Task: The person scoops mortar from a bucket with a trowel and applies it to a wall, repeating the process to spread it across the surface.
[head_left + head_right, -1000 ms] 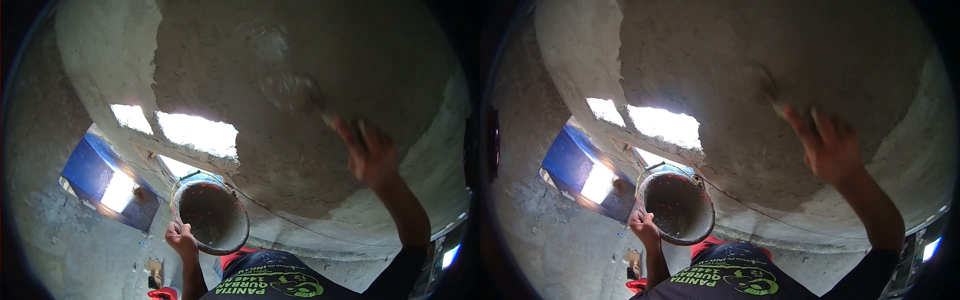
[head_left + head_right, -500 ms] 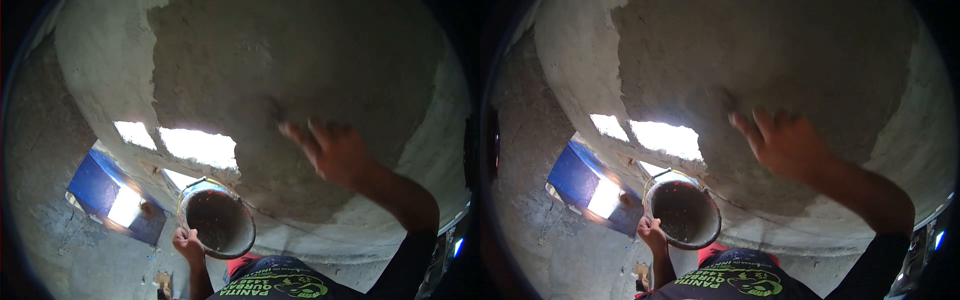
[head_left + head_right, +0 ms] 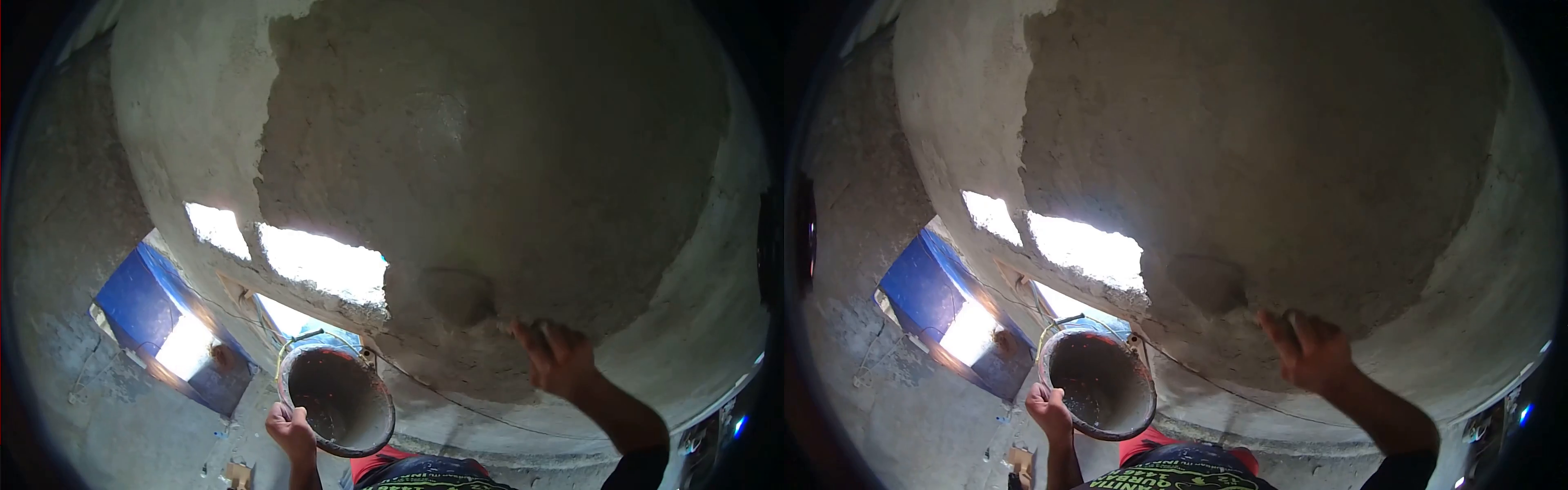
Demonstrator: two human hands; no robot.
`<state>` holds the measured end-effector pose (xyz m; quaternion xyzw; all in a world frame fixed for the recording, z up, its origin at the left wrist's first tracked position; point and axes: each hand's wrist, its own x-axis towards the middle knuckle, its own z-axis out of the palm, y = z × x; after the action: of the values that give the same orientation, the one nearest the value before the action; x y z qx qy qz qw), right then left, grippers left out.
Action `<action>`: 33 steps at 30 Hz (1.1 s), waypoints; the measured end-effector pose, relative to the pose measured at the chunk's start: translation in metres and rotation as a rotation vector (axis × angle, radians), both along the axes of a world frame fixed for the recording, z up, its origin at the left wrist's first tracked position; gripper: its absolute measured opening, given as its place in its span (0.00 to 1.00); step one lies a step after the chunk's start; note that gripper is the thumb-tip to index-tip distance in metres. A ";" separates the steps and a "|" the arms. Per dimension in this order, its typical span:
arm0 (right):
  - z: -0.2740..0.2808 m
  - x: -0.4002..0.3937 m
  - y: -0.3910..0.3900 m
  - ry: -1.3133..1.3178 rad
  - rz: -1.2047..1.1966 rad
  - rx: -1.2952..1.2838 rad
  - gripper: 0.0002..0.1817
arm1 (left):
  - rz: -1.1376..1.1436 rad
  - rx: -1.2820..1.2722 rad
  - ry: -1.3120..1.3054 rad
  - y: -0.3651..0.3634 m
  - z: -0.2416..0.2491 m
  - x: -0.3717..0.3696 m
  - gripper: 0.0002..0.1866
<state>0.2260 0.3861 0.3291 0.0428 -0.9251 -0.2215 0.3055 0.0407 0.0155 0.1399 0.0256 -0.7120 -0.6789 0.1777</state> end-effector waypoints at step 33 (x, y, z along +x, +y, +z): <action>-0.267 0.049 -0.092 0.086 0.728 -2.760 0.33 | -0.278 -0.072 -0.094 0.027 -0.064 -0.022 0.18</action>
<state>0.2746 0.2943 0.0620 -0.0594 -0.3237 0.9293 0.1677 0.0182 0.0427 0.0763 -0.0478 -0.7402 -0.6689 0.0490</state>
